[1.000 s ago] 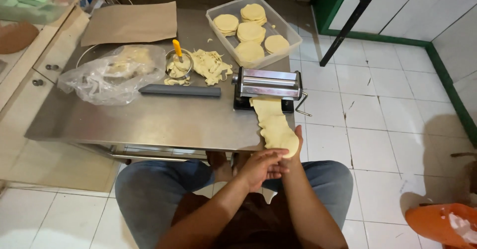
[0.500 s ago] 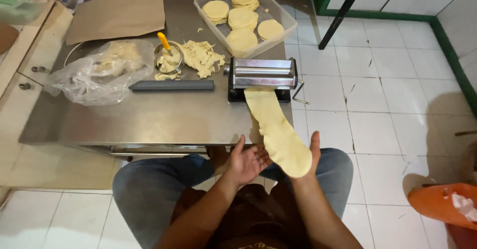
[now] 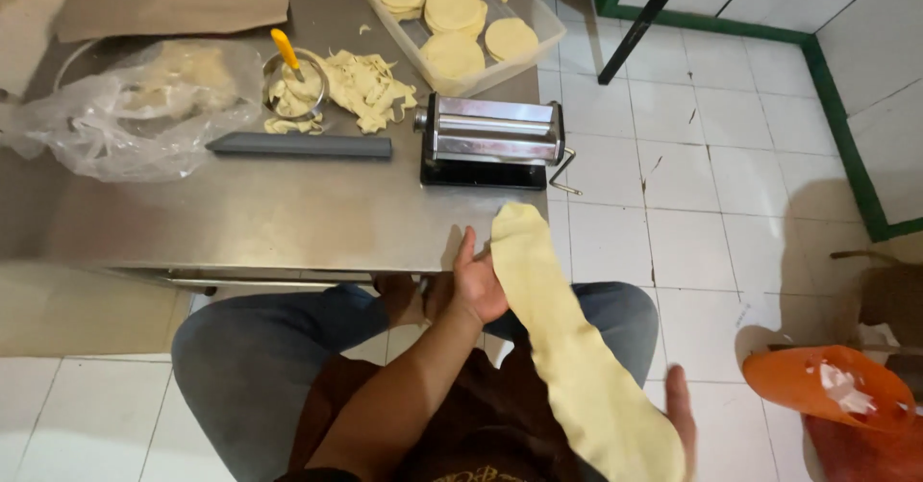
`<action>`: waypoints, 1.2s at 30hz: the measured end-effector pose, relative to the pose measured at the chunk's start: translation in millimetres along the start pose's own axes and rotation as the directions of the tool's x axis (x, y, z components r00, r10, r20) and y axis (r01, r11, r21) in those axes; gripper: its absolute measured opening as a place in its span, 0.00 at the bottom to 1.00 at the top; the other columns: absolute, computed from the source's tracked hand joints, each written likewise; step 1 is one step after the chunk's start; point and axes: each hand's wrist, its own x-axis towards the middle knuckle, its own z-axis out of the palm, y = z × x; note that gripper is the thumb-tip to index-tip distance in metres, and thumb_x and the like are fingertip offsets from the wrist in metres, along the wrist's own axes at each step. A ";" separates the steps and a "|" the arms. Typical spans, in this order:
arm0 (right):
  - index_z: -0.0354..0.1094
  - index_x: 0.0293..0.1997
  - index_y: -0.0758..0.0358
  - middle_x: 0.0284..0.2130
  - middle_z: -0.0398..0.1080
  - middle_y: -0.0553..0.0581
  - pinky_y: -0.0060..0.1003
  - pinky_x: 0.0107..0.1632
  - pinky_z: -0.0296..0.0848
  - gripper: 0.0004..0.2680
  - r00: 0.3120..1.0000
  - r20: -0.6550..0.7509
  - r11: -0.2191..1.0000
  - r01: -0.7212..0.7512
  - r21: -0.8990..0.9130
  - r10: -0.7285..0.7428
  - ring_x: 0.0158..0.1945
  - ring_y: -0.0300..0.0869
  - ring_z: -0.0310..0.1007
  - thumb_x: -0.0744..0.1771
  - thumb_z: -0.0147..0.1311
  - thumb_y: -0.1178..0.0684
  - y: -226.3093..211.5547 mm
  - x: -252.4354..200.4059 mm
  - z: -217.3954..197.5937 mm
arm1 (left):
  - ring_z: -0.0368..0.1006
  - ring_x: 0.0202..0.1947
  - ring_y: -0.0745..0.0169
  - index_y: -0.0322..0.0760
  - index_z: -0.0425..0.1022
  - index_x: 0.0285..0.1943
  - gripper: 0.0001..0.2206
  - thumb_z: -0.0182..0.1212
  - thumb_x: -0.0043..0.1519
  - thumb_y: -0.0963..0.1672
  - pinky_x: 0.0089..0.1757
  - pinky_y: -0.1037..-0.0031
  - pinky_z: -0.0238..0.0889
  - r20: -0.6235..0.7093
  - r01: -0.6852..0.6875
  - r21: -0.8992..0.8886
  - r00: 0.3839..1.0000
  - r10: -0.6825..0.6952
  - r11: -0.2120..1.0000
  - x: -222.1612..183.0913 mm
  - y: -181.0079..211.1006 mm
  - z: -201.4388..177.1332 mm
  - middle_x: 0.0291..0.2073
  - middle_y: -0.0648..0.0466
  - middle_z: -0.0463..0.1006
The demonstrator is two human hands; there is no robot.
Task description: Cutting circular rounds from dough sheets using a knife and a circular cutter, and flattening dough with a pasta machine.
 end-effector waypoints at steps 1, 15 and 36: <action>0.52 0.74 0.62 0.70 0.59 0.68 0.52 0.71 0.56 0.41 0.999 -0.034 1.000 0.001 -0.025 -0.001 0.71 0.58 0.59 0.63 0.48 0.17 1.6 -14.2 -12.2 | 0.74 0.58 0.35 0.39 0.74 0.67 0.40 0.54 0.58 0.66 0.60 0.46 0.64 -0.017 0.012 0.015 1.000 -0.011 1.000 -1.3 -4.7 0.7 0.59 0.40 0.77; 0.60 0.67 0.69 0.62 0.66 0.71 0.55 0.67 0.63 0.38 0.902 -0.431 0.925 -0.134 -0.355 -0.034 0.61 0.60 0.67 0.64 0.45 0.19 -13.5 -43.2 56.7 | 0.73 0.60 0.33 0.31 0.72 0.67 0.24 0.64 0.63 0.47 0.63 0.41 0.60 -0.116 0.091 0.050 0.990 -0.085 0.995 -80.3 -28.8 -69.0 0.62 0.34 0.74; 0.69 0.58 0.76 0.50 0.75 0.71 0.58 0.64 0.71 0.36 0.976 -0.159 0.749 -0.216 -0.626 0.148 0.51 0.61 0.77 0.63 0.52 0.22 -21.7 291.7 184.3 | 0.79 0.51 0.34 0.30 0.77 0.58 0.13 0.57 0.69 0.44 0.55 0.45 0.73 -0.094 -0.821 0.278 0.495 0.864 0.500 -137.8 310.7 -29.8 0.52 0.32 0.80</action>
